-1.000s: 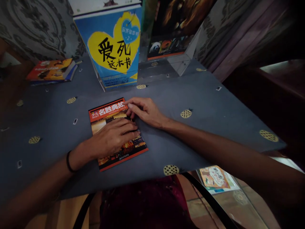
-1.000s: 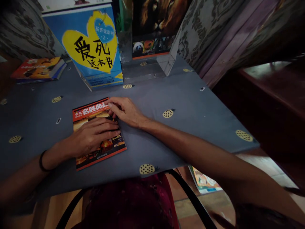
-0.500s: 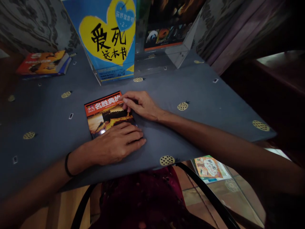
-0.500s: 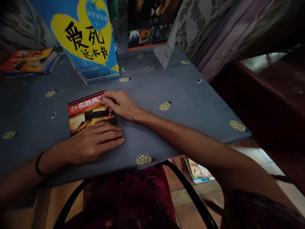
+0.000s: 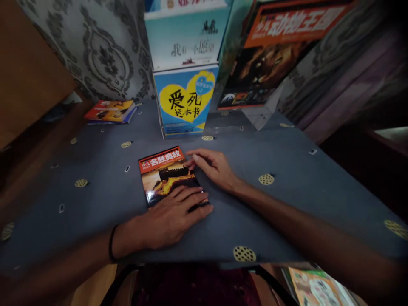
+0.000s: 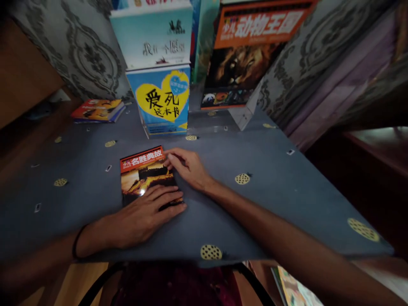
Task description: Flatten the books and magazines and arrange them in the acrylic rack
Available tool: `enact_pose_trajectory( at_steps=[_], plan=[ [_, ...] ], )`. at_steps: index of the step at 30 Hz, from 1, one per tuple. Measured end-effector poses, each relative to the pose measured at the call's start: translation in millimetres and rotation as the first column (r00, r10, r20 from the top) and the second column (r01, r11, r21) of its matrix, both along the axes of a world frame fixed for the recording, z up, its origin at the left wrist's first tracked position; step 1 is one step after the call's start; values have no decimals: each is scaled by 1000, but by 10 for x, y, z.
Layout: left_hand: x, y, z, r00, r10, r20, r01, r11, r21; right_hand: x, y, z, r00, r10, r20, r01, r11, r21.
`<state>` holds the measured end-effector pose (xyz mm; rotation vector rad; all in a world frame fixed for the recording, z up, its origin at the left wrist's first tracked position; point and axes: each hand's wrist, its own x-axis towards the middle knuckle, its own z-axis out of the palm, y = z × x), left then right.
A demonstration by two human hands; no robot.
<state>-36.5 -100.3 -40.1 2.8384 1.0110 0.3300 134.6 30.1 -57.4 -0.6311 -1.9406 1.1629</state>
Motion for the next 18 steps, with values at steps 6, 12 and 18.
enact_pose_trajectory(
  at_steps=[6, 12, 18],
  plan=[
    [29, 364, -175, 868, 437, 235, -446, 895, -16, 20, 80, -8, 986, -151, -72, 153, 988, 21],
    [-293, 654, -71, 797, 411, 442, -377, 911, -167, -4, -14, 14, 990, -125, 64, 105, 961, 255],
    [-493, 532, 35, 905, 193, 380, -164, 980, -109, -3, -53, 13, 980, -116, 163, 55, 939, 340]
  ],
)
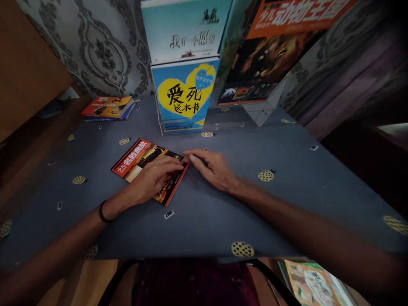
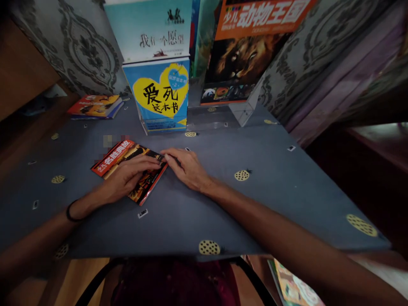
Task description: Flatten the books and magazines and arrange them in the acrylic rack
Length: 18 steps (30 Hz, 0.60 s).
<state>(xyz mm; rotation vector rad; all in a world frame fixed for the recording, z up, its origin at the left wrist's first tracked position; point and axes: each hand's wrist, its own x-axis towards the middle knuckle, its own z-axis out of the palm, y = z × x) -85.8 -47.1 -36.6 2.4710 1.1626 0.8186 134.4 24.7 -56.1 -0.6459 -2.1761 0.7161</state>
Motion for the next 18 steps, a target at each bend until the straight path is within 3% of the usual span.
enact_pose_trajectory(
  at_steps=[5, 12, 18],
  plan=[
    [-18, -49, -82, 976, -72, -204, 87, 994, 69, -3, 12, -23, 996, 32, 78, -37, 997, 70],
    [-81, -169, 0, 958, -105, -265, 136, 985, 102, -18, -9, -45, 996, 15, 90, -26, 993, 118],
    [-121, -363, 17, 951, -57, -304, 102, 985, 136, -21, -15, -64, 995, 5, 99, -16, 994, 109]
  ],
)
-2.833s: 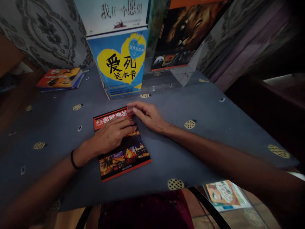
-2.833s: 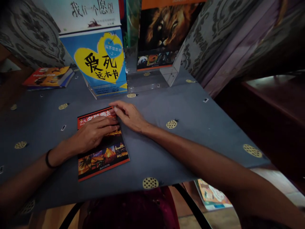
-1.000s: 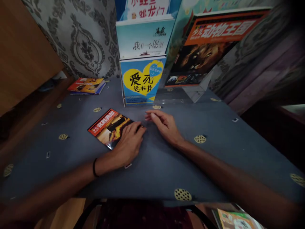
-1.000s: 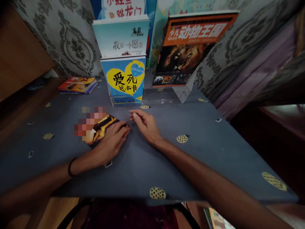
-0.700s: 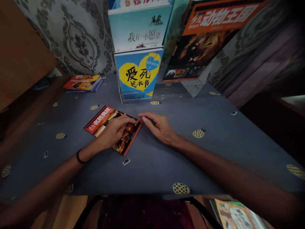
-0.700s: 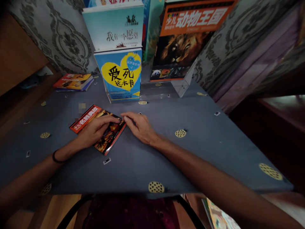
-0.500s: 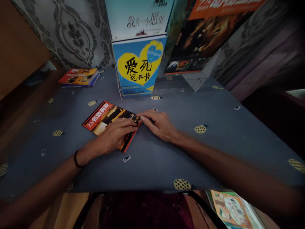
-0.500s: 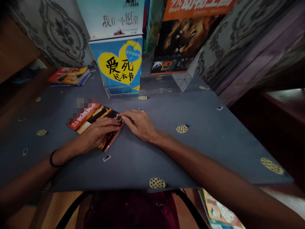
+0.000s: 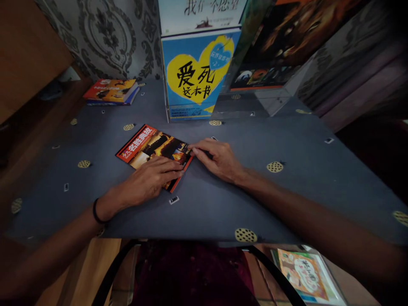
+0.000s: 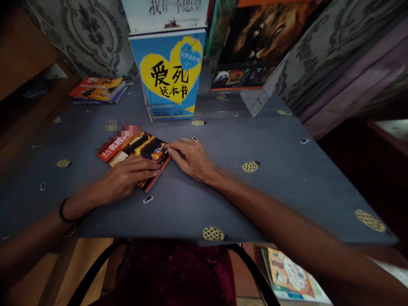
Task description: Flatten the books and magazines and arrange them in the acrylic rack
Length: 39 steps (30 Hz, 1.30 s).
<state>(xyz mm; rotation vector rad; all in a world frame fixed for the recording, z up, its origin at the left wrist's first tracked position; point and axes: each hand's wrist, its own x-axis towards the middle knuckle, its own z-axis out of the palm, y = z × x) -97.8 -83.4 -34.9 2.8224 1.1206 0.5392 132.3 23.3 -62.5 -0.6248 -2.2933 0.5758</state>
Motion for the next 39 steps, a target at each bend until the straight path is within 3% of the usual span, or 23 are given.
enact_pose_trajectory(
  at_steps=[6, 15, 20, 27, 32, 39],
  plan=[
    [-41, -146, 24, 999, -25, 34, 27, 998, -56, -30, -62, 5, 996, 81, 37, -83, 995, 48],
    [-74, -413, -40, 999, 37, 4, -37, 999, -4, -73, -112, -9, 974, 227, 23, -228, 966, 120],
    [-92, -516, -99, 994, 82, 72, -79, 996, -42, -112, -215, 12, 944, 322, 72, -330, 922, 205],
    [-103, -507, -110, 975, 80, 207, -90, 995, 37, -177, -421, 87, 875, 457, 162, -484, 813, 322],
    [-187, -464, -167, 964, 137, 228, -154, 986, 60, -186, -428, 76, 871, 458, 177, -489, 836, 249],
    [-606, -347, -230, 899, 423, 115, -436, 891, 129, -313, -388, 103, 876, 386, 290, -449, 872, 193]
  ],
)
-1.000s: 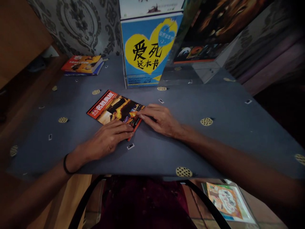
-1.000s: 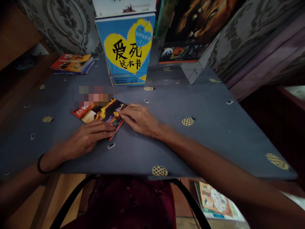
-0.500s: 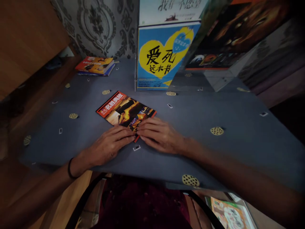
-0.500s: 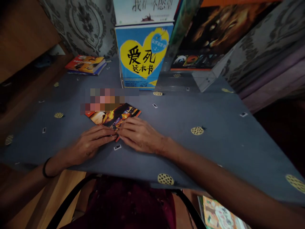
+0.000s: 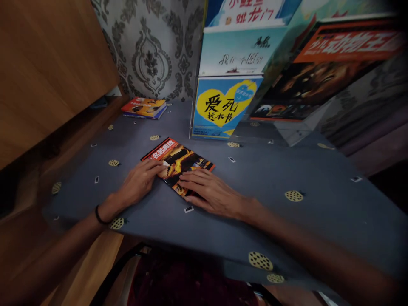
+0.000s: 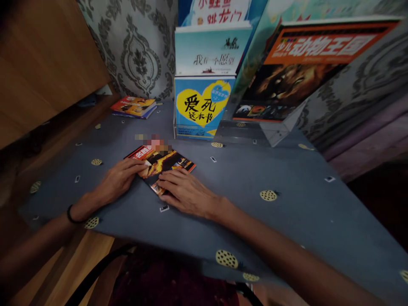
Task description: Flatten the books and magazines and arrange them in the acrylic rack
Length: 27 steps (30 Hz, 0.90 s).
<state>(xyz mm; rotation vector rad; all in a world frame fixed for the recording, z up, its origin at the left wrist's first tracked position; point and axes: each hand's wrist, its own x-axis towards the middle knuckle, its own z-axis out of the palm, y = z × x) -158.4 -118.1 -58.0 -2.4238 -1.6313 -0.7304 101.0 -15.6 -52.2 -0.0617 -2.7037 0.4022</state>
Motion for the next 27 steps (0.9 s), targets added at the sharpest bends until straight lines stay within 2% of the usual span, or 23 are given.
enact_pose_trajectory(
  at_steps=[2, 4, 10, 14, 20, 24, 27],
  plan=[
    [-105, 15, -13, 995, 99, -12, -99, 995, -10, -113, 24, 29, 999, -26, 46, 26, 1000, -7],
    [-168, 20, -34, 989, 149, -9, -149, 989, -11, -269, 63, 48, 994, -64, 83, 66, 998, -16],
    [-162, 18, -98, 991, 135, 8, -135, 990, 41, -862, 287, 13, 982, -125, 138, 123, 992, 25],
    [-139, 22, -100, 986, 169, 8, -169, 985, 38, -1119, 412, -13, 960, -204, 191, 201, 979, 33],
    [-187, 28, -101, 988, 151, 4, -151, 986, 63, -1167, 400, 12, 941, -253, 224, 250, 967, 40],
    [-264, 46, -196, 989, 141, 34, -145, 980, 139, -1123, 349, 63, 922, -275, 274, 272, 961, 51],
    [-312, 104, -303, 988, 146, 55, -154, 972, 178, -1022, 352, 68, 885, -374, 276, 386, 922, 11]
  ],
)
